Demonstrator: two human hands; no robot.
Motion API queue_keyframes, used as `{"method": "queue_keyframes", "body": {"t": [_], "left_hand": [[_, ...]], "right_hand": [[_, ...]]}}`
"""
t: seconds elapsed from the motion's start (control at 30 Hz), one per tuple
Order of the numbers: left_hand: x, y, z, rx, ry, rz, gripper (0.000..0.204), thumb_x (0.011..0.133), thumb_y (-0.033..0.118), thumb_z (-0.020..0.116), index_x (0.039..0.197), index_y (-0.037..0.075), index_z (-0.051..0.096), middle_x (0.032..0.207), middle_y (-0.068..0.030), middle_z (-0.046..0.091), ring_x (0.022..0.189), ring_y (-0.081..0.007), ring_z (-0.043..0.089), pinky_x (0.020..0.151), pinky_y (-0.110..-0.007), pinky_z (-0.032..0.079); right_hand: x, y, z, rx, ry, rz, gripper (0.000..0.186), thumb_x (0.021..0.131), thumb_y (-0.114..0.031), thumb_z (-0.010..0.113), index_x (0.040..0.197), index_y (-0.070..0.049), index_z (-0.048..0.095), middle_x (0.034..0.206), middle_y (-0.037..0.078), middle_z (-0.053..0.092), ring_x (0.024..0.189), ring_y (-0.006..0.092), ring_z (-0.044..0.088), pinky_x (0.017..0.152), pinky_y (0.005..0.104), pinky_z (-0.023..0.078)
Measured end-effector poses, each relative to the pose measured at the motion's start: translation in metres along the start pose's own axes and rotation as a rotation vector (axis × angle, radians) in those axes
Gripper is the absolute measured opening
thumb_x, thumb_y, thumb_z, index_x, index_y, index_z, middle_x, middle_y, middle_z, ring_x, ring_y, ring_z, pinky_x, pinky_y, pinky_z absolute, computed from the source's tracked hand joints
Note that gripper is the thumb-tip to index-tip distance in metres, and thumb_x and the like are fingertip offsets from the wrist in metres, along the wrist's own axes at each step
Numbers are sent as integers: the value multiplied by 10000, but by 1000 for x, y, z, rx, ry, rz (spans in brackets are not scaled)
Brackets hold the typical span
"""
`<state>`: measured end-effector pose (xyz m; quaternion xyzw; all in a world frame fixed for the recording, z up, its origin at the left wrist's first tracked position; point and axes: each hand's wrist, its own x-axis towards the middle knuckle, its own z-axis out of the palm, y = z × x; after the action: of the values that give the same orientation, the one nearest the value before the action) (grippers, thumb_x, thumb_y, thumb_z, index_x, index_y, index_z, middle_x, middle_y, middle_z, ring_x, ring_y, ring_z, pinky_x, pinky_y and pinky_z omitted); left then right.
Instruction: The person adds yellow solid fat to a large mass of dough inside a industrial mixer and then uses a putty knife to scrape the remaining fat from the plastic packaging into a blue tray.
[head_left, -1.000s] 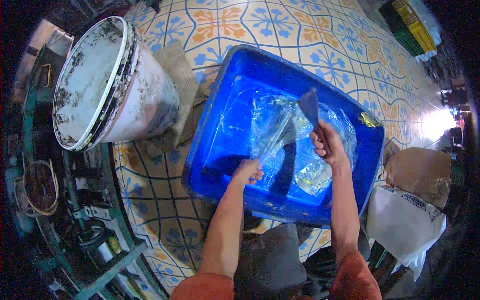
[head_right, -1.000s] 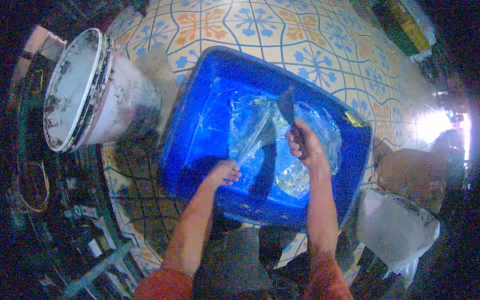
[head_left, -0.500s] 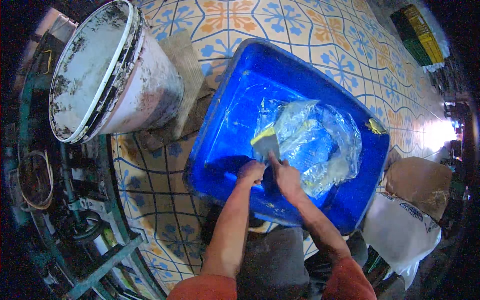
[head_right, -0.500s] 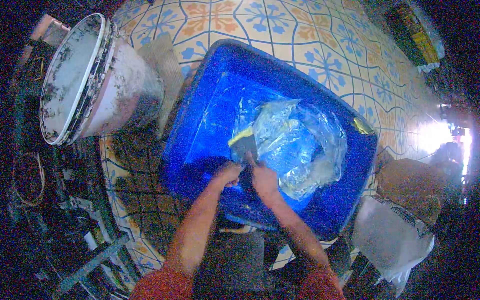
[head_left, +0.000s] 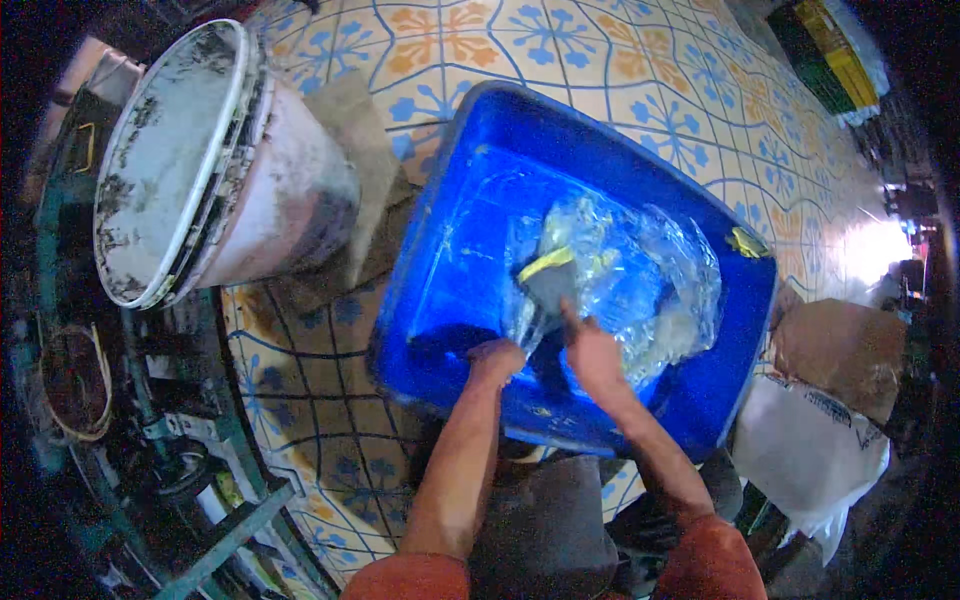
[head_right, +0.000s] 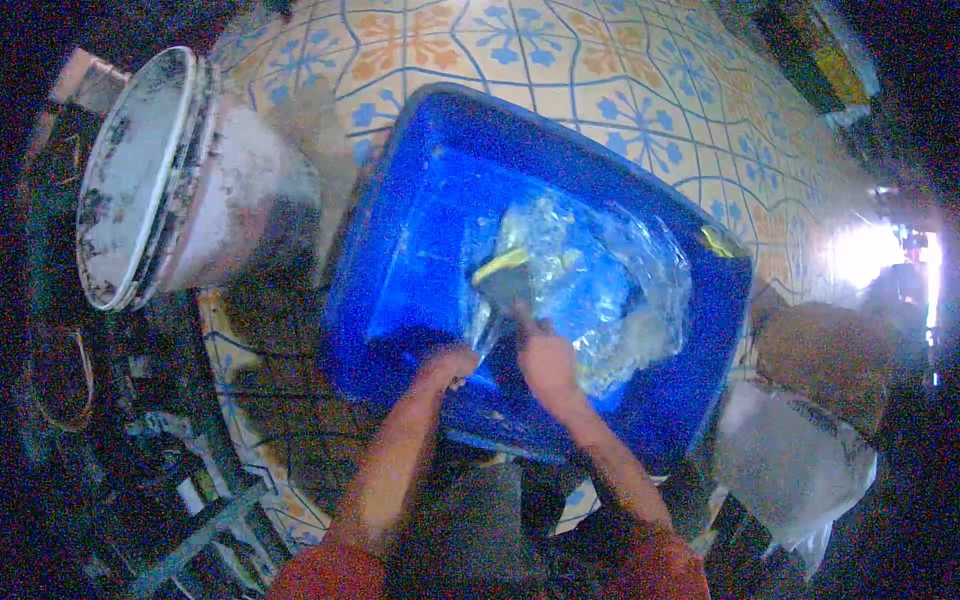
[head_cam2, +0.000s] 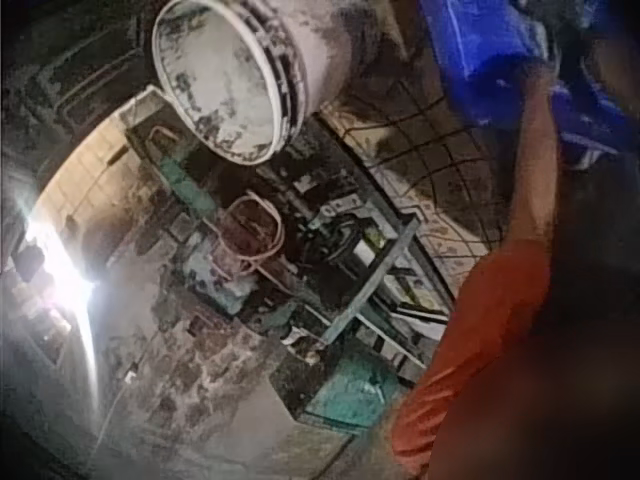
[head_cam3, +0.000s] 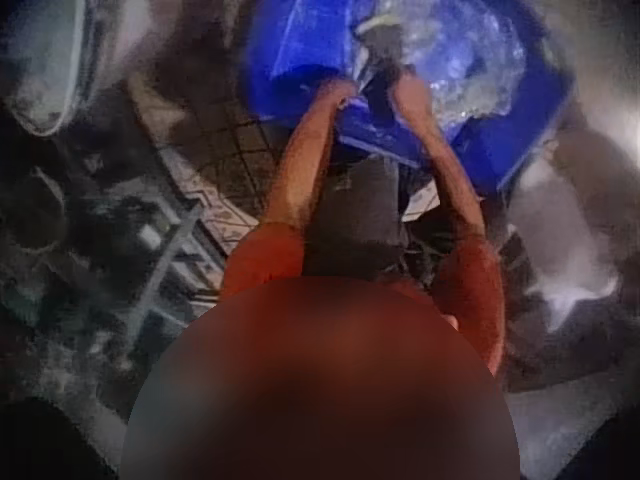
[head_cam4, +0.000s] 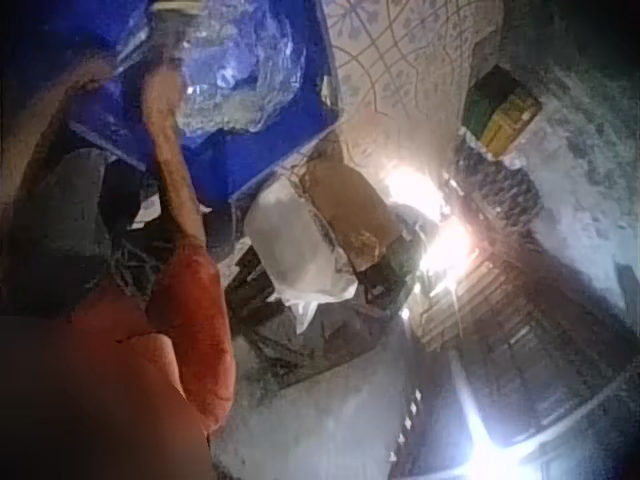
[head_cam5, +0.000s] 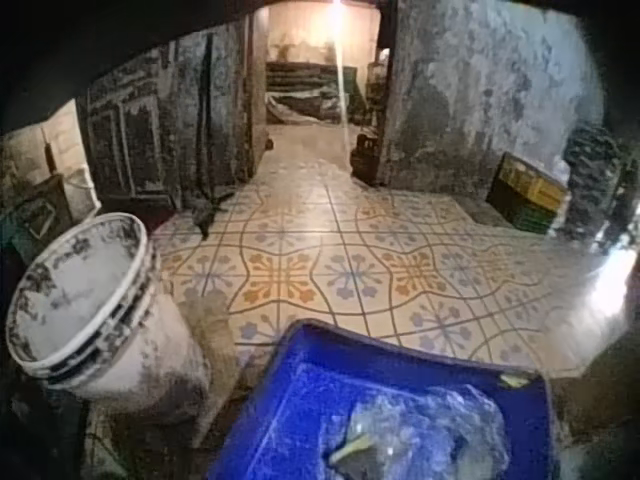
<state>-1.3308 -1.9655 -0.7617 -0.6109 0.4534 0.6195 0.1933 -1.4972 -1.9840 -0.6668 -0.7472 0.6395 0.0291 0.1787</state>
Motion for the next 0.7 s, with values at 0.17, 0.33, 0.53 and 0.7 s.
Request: {"method": "queue_keyframes", "body": {"t": [0.17, 0.33, 0.53, 0.7], "left_hand": [[15, 24, 29, 387, 212, 84, 285, 802, 259, 477, 793, 40, 659, 702, -157, 644, 606, -277, 630, 607, -445, 505], [18, -8, 24, 648, 309, 400, 320, 824, 278, 459, 772, 33, 658, 744, -143, 652, 651, -255, 642, 634, -439, 522], [-56, 60, -17, 283, -241, 222, 397, 842, 407, 486, 867, 48, 651, 790, -118, 659, 656, -229, 634, 604, -416, 503], [-45, 73, -5, 142, -379, 462, 667, 798, 658, 479, 1014, 37, 594, 840, -88, 656, 634, -204, 625, 596, -419, 511]], "right_hand": [[52, 46, 27, -51, 121, 65, 699, 814, -81, 479, 1436, -249, 206, 831, 234, 604, 654, 405, 615, 578, 498, 493], [107, 57, -21, 74, 173, 133, 472, 829, -236, 585, 1239, -33, 472, 757, 227, 631, 693, 346, 640, 588, 443, 513], [-7, 53, -32, 896, -1, 772, 609, 724, -506, 699, 930, 50, 561, 690, 133, 618, 632, 270, 627, 566, 393, 484], [-8, 29, 7, 1027, 82, 621, 362, 733, -271, 733, 795, -49, 454, 669, 19, 463, 560, 115, 463, 454, 286, 373]]}}
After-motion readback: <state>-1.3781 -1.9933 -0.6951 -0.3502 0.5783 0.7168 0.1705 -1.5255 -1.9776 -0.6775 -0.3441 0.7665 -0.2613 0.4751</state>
